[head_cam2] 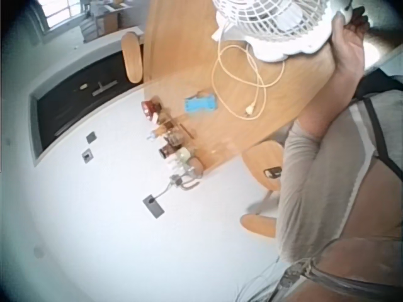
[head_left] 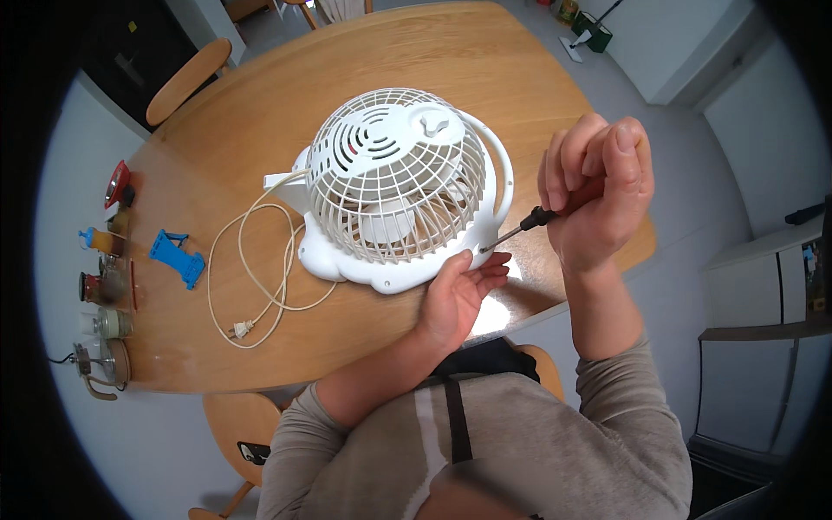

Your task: The person uses a screwdriver to remove screws from the base of a small white fan. After removing the screws, the person separates the front grille from the fan body and wipes the interior with a cloth.

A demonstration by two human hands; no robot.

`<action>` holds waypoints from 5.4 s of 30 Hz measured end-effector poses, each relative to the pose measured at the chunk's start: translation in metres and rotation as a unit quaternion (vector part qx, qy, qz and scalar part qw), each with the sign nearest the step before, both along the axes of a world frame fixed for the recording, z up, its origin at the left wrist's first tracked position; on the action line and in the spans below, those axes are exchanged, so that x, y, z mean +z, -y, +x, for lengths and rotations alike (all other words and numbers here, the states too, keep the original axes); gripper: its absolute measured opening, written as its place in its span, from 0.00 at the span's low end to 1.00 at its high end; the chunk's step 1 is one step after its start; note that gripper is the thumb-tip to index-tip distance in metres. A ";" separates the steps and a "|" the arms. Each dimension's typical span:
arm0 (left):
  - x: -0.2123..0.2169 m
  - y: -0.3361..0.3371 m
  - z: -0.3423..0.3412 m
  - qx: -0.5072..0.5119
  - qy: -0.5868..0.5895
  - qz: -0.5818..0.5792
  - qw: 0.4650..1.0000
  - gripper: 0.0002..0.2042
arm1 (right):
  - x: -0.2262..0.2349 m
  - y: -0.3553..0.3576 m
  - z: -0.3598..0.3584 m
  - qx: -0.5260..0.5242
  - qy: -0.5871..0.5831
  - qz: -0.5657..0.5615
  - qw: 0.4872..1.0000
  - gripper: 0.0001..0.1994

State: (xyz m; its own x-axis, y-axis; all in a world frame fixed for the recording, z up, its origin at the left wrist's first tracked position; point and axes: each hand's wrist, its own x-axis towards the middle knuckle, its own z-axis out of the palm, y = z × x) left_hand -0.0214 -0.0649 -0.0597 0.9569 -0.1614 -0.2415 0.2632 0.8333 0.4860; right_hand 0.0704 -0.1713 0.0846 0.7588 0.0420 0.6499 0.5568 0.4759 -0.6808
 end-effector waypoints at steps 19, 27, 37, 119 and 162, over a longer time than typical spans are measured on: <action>-0.008 -0.002 -0.003 0.004 0.002 -0.044 0.999 0.21 | 0.004 -0.017 0.006 0.190 0.110 -0.104 0.970 0.19; -0.003 0.000 -0.003 -0.002 0.004 -0.029 1.000 0.21 | 0.047 0.015 0.005 -0.079 0.205 -0.453 0.864 0.17; -0.003 -0.002 -0.005 -0.001 0.008 -0.012 1.000 0.20 | 0.095 0.022 -0.006 0.064 0.146 -0.689 0.707 0.04; 0.011 -0.060 -0.025 0.011 0.481 0.799 0.360 0.28 | 0.055 0.035 -0.079 -0.046 0.036 -0.705 0.707 0.05; 0.011 -0.058 -0.027 0.019 0.479 0.796 0.369 0.26 | 0.058 0.036 -0.078 -0.021 0.076 -0.732 0.677 0.05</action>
